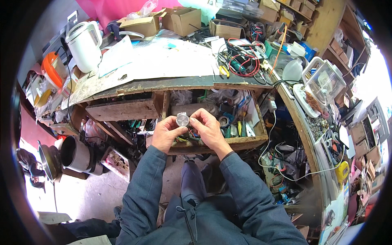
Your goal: The person disassembles a small electronic device, removes a component, and places it into a cardboard box. They then receive a wristwatch from another person and examine it closely.
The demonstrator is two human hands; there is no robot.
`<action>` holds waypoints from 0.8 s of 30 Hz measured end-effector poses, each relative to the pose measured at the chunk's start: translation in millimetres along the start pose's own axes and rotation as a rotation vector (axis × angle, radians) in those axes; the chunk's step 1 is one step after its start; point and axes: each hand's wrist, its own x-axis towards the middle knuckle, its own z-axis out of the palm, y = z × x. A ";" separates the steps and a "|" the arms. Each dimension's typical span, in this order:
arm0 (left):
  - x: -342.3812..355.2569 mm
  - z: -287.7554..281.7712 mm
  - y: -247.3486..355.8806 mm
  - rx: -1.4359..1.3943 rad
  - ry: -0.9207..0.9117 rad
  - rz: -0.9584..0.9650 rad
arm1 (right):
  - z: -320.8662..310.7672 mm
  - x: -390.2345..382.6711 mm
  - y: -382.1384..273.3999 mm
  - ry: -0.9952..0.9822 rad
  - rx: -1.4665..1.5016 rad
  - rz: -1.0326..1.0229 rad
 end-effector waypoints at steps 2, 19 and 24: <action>-0.2 0.2 0.8 0.005 -0.001 -0.003 | -0.1 -0.1 0.0 -0.005 0.010 -0.005; 0.2 1.1 -0.4 0.009 0.024 0.017 | -0.4 0.5 2.2 0.004 -0.002 -0.020; 0.4 0.3 -1.1 0.016 0.021 0.018 | -0.6 0.5 2.3 0.000 0.005 -0.016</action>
